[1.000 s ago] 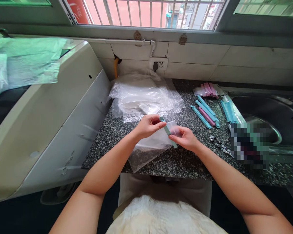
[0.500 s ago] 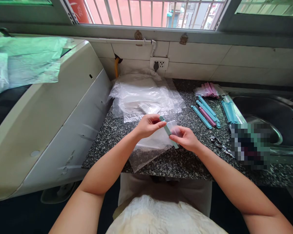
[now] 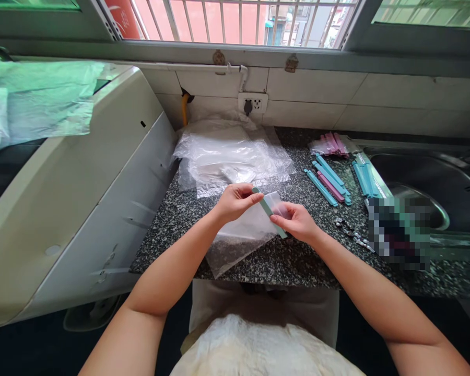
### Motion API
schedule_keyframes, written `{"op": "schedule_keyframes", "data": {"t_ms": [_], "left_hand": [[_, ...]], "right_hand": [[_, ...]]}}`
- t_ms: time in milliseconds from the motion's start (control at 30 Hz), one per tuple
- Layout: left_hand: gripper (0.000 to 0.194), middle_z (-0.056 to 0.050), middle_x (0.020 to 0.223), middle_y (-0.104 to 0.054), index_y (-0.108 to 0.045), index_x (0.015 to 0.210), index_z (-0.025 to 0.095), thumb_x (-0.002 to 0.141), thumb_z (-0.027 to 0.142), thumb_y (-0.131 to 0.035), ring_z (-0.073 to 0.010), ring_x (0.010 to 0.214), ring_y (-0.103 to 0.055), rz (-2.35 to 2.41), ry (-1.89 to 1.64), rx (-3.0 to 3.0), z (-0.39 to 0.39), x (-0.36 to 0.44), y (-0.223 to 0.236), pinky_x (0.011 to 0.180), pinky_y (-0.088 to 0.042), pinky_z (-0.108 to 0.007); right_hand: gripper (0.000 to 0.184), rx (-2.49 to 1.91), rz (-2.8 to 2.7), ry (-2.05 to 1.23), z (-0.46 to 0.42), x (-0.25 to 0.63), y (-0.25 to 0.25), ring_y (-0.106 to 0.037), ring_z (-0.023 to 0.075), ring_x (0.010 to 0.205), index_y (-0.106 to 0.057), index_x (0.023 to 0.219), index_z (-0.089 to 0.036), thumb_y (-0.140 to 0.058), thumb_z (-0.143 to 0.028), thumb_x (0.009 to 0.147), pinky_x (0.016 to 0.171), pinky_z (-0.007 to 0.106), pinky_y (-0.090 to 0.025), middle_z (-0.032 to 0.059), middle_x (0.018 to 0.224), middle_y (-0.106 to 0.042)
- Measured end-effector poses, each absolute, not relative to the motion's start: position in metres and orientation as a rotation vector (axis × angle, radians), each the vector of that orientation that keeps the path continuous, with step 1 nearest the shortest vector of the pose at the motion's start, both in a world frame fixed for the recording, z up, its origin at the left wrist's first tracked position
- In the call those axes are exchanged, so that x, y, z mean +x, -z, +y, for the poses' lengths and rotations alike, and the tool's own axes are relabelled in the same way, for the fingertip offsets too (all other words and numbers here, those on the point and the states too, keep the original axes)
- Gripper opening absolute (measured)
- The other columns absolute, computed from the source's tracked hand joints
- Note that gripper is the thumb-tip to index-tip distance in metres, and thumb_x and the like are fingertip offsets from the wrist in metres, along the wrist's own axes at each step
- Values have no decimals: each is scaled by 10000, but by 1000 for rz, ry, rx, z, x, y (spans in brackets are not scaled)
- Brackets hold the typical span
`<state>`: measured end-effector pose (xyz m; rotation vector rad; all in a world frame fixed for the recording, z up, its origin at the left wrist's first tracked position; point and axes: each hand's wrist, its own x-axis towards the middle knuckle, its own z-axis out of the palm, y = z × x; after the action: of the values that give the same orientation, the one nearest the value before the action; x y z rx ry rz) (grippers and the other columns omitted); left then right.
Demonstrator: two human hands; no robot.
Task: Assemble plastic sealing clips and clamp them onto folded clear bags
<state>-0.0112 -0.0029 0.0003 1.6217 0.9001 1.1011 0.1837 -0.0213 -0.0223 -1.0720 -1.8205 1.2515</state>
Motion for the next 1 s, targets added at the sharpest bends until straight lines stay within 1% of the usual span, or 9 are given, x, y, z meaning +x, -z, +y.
{"op": "schedule_keyframes", "data": {"t_ms": [200, 400, 567, 667, 767, 867, 1000], "left_hand": [[406, 55, 514, -295, -417, 513, 166, 698, 455, -635, -60, 489, -264, 947, -1041, 1546, -4, -11, 1, 457, -212, -229], [380, 51, 493, -367, -506, 542, 152, 642, 471, -687, -53, 462, -306, 1004, -1173, 1394, -2, -12, -2, 442, -239, -218], [451, 55, 435, -367, -434, 453, 161, 633, 471, -708, -46, 430, -317, 1053, -1299, 1299, 4, -15, 3, 415, -253, -208], [394, 38, 467, -451, -525, 505, 154, 642, 478, -701, -54, 457, -382, 1038, -1224, 1337, 4, -14, 2, 436, -305, -203], [330, 5, 569, -559, -615, 593, 143, 645, 457, -702, -73, 539, -464, 1008, -1103, 1421, 2, -13, 0, 496, -371, -207], [281, 8, 574, -557, -624, 600, 143, 675, 407, -682, -79, 557, -466, 987, -1062, 1476, 1, -12, 1, 530, -389, -219], [241, 10, 570, -536, -621, 575, 148, 700, 350, -661, -82, 571, -464, 977, -1122, 1525, 3, -13, 5, 549, -388, -226]], "right_hand": [[291, -1110, -1845, -1191, -22, 185, 20, -345, 69, 510, -530, 626, -160, -622, -419, 722, 476, 221, -273, -41, 553, -422], [313, -1117, -1748, -1245, -17, 186, 20, -381, 78, 535, -542, 655, -164, -637, -459, 696, 503, 232, -305, -36, 576, -441], [377, -1110, -1637, -1217, -14, 191, 14, -395, 83, 541, -546, 636, -170, -658, -529, 663, 502, 235, -324, -33, 562, -454], [401, -1107, -1614, -1159, -12, 195, 10, -409, 88, 541, -533, 620, -175, -659, -554, 658, 501, 236, -334, -30, 556, -462], [406, -1116, -1611, -1107, -11, 198, 6, -411, 92, 540, -530, 624, -178, -656, -561, 664, 508, 241, -336, -28, 561, -466], [432, -1132, -1622, -1077, -10, 200, 3, -379, 90, 529, -516, 606, -181, -648, -589, 658, 499, 242, -310, -35, 541, -436], [456, -1151, -1642, -1075, -11, 200, 2, -339, 82, 512, -504, 573, -181, -658, -605, 639, 487, 239, -275, -45, 516, -394]]}}
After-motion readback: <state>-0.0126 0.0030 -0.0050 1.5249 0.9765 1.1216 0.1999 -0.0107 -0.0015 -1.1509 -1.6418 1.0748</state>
